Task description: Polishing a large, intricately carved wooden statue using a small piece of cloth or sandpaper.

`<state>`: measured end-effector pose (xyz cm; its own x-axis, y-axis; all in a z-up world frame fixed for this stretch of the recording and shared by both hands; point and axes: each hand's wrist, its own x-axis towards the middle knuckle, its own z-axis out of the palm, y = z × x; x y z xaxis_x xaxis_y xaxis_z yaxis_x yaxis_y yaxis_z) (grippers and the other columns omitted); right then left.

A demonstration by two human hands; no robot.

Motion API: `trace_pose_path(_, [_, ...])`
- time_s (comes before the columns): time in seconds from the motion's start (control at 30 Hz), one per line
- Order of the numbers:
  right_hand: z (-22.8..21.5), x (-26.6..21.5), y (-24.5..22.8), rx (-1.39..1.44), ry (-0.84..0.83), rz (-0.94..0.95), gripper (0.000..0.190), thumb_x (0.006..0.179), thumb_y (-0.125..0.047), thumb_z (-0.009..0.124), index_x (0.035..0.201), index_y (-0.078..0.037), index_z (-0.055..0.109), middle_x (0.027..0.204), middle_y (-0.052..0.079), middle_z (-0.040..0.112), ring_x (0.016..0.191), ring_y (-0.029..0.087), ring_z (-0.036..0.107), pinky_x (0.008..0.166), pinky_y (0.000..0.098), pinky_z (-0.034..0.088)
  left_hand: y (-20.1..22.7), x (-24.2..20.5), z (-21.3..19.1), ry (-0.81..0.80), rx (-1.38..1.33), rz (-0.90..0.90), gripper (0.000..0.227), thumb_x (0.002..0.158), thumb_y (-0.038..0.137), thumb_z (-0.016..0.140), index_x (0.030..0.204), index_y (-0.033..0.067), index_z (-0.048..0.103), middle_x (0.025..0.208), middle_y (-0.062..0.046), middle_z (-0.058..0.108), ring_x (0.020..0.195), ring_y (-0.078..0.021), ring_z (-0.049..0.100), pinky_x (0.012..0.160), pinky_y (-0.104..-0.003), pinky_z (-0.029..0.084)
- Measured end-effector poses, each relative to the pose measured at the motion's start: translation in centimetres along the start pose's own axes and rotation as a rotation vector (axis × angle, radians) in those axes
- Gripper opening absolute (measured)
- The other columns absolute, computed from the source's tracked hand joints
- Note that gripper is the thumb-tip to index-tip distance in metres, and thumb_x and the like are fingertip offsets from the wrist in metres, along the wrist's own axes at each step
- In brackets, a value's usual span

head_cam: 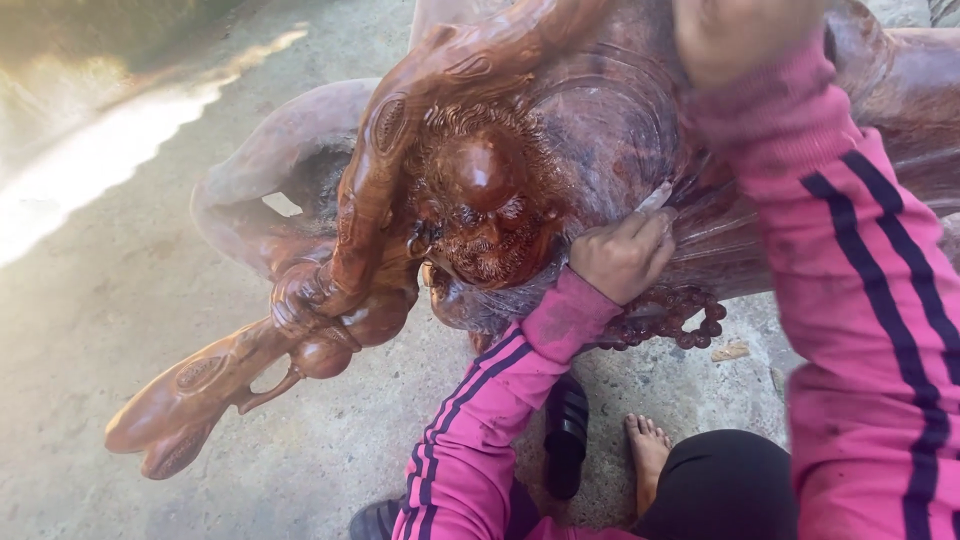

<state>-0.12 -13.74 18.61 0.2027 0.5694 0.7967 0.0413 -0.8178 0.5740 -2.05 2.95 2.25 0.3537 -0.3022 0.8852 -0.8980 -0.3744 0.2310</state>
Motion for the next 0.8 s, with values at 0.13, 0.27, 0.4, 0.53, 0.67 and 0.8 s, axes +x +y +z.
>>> trace_pose_path(0.13, [-0.3, -0.2, -0.1, 0.036, -0.022, 0.018, 0.041, 0.113, -0.005, 0.094, 0.085, -0.011, 0.065, 0.083, 0.001, 0.052, 0.076, 0.017, 0.041, 0.09, 0.0359, 0.041, 0.0, 0.0, 0.0, 0.015, 0.008, -0.04, 0.018, 0.089, 0.013, 0.073, 0.107, 0.0074, 0.074, 0.091, -0.012, 0.08, 0.045, -0.0136, 0.061, 0.036, -0.027, 0.046])
trace_pose_path(0.27, [-0.5, 0.1, -0.2, 0.07, -0.04, 0.03, 0.039, 0.113, -0.003, 0.093, 0.086, -0.009, 0.065, 0.084, 0.004, 0.053, 0.077, 0.019, 0.041, 0.088, 0.0368, 0.04, 0.2, 0.5, -0.8, -0.002, -0.033, -0.036, 0.016, 0.088, 0.006, 0.072, 0.104, 0.0048, 0.072, 0.084, -0.012, 0.078, 0.044, -0.0137, 0.059, 0.036, -0.026, 0.045])
trace_pose_path(0.4, [-2.4, 2.7, 0.0, -0.069, -0.125, -0.06, 0.039, 0.121, -0.014, 0.093, 0.09, -0.018, 0.069, 0.089, -0.004, 0.062, 0.081, 0.015, 0.053, 0.108, 0.0321, 0.039, 0.1, 0.2, -0.1, -0.004, -0.028, -0.009, 0.014, 0.086, 0.009, 0.073, 0.099, 0.0042, 0.073, 0.113, -0.019, 0.078, 0.044, -0.0145, 0.061, 0.036, -0.026, 0.046])
trace_pose_path(0.53, [-1.7, 2.3, 0.4, 0.035, -0.052, -0.01, 0.037, 0.117, -0.007, 0.092, 0.089, -0.012, 0.068, 0.089, 0.001, 0.06, 0.081, 0.019, 0.051, 0.107, 0.0381, 0.04, 0.3, 0.7, -0.2, 0.029, -0.005, -0.022, 0.011, 0.089, 0.006, 0.07, 0.098, 0.0038, 0.074, 0.104, -0.017, 0.078, 0.037, -0.0111, 0.053, 0.03, -0.024, 0.038])
trace_pose_path(0.67, [-0.3, 2.0, -0.3, 0.178, 0.033, 0.035, 0.035, 0.111, 0.001, 0.09, 0.088, -0.005, 0.065, 0.089, 0.008, 0.057, 0.081, 0.025, 0.048, 0.105, 0.0458, 0.041, 0.1, 0.4, -0.3, 0.026, -0.006, -0.013, 0.014, 0.089, 0.009, 0.072, 0.101, 0.003, 0.075, 0.093, -0.016, 0.08, 0.042, -0.0121, 0.058, 0.032, -0.024, 0.041])
trace_pose_path(0.8, [0.2, -0.7, 0.8, 0.133, -0.008, 0.058, 0.032, 0.104, 0.006, 0.095, 0.087, -0.007, 0.07, 0.084, 0.003, 0.054, 0.077, 0.02, 0.042, 0.092, 0.0385, 0.043, 0.2, 0.4, -1.1, 0.003, -0.001, -0.016, 0.013, 0.088, 0.009, 0.07, 0.1, 0.0042, 0.071, 0.099, -0.017, 0.079, 0.043, -0.0149, 0.059, 0.037, -0.027, 0.046])
